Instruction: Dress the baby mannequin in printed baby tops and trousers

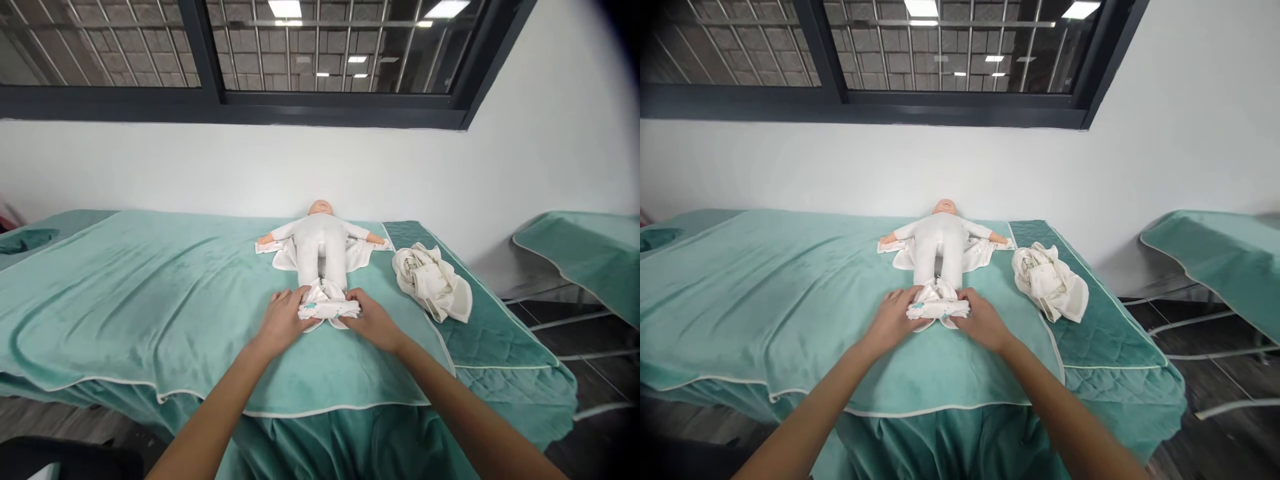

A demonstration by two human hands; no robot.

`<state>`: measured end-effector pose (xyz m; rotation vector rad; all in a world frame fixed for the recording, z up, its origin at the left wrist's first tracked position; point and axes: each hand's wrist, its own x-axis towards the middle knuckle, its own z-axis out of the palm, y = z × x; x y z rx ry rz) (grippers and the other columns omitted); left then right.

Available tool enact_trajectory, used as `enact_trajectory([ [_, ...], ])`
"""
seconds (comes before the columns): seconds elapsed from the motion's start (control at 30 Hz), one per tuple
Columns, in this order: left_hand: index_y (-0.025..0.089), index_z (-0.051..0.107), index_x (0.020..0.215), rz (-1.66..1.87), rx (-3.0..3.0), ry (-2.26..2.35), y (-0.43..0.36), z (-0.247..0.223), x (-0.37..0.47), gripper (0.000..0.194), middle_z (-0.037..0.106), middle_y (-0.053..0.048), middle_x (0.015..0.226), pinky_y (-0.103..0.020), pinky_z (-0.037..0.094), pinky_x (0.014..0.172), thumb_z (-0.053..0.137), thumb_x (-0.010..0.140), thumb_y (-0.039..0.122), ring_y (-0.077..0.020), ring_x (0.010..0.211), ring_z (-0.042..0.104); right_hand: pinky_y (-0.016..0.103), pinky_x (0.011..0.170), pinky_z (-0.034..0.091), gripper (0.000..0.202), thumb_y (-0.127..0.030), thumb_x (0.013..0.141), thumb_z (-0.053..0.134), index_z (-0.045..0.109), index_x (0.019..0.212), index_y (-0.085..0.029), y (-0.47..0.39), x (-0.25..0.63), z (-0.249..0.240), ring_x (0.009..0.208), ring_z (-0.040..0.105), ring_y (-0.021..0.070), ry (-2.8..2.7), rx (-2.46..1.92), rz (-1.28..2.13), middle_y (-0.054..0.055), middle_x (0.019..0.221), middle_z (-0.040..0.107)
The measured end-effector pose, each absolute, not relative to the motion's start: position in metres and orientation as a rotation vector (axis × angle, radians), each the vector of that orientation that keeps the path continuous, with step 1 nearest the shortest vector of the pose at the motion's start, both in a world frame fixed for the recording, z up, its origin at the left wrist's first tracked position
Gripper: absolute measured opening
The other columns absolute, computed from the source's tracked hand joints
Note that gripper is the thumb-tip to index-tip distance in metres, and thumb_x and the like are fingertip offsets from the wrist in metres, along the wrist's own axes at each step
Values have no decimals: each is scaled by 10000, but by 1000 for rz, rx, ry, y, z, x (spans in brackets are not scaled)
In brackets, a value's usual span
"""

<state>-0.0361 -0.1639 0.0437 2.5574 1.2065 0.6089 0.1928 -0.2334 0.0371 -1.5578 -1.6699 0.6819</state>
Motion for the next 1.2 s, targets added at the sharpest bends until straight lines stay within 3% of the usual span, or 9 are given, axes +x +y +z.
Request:
enact_trajectory([
  [0.2, 301, 498, 1356, 444, 2404, 1140, -183, 71, -52, 647, 670, -34, 1211, -360, 448, 859, 702, 779, 514, -287, 1060, 612, 292, 699, 419, 357, -413, 767, 714, 549, 1017, -220, -246, 201, 71, 817, 569, 193, -1850, -1592, 898, 7, 952, 651],
  [0.4, 319, 526, 1360, 258, 2246, 987, -197, 117, -70, 620, 689, -6, 1159, -310, 464, 809, 663, 785, 507, -249, 988, 636, 291, 784, 452, 448, -409, 769, 729, 593, 1163, -243, -255, 206, 111, 953, 594, 215, -1928, -1480, 1155, 15, 1092, 656],
  [0.53, 282, 663, 1146, -28, 2227, 774, -198, 169, -80, 492, 717, 17, 1030, -260, 457, 728, 703, 729, 540, -228, 910, 647, 266, 685, 428, 498, -574, 701, 775, 619, 1015, -221, -251, 211, 159, 866, 575, 198, -2119, -1483, 1286, 11, 972, 633],
  [0.67, 270, 674, 1017, -152, 2444, 845, -194, 230, -86, 452, 718, 11, 978, -252, 434, 674, 727, 686, 572, -223, 855, 643, 280, 681, 396, 471, -666, 839, 578, 633, 901, -202, -241, 212, 217, 784, 524, 170, -2359, -1443, 1118, 12, 867, 592],
  [0.77, 278, 668, 1009, 129, 2676, 1040, -190, 268, -84, 367, 715, -4, 1001, -277, 433, 699, 641, 776, 561, -228, 867, 640, 310, 729, 402, 528, -672, 917, 433, 673, 863, -205, -239, 207, 263, 797, 528, 177, -2332, -1460, 907, 31, 890, 623],
  [0.87, 261, 654, 956, 653, 2800, 1259, -189, 297, -78, 265, 700, -17, 929, -307, 433, 704, 595, 833, 488, -229, 832, 626, 301, 635, 365, 471, -647, 849, 587, 667, 740, -196, -240, 198, 307, 687, 493, 155, -2254, -1492, 726, 17, 751, 599],
  [0.97, 241, 621, 909, 1170, 2779, 1221, -189, 311, -71, 154, 669, -29, 918, -332, 451, 743, 627, 819, 366, -229, 855, 607, 281, 580, 331, 347, -510, 742, 781, 634, 709, -197, -240, 190, 337, 632, 479, 134, -2109, -1393, 606, -6, 673, 554],
  [1.07, 233, 584, 881, 1559, 2643, 1106, -184, 306, -62, 80, 633, -34, 934, -346, 465, 806, 621, 814, 256, -219, 896, 583, 265, 572, 343, 328, -412, 717, 833, 585, 726, -198, -238, 180, 343, 633, 491, 125, -1917, -1185, 635, -16, 677, 542],
  [1.2, 228, 561, 902, 1800, 2376, 1086, -169, 271, -51, 91, 610, -38, 978, -337, 481, 836, 610, 826, 222, -203, 939, 569, 240, 561, 366, 357, -460, 784, 768, 529, 750, -197, -222, 156, 311, 611, 472, 104, -1721, -928, 913, -29, 691, 531],
])
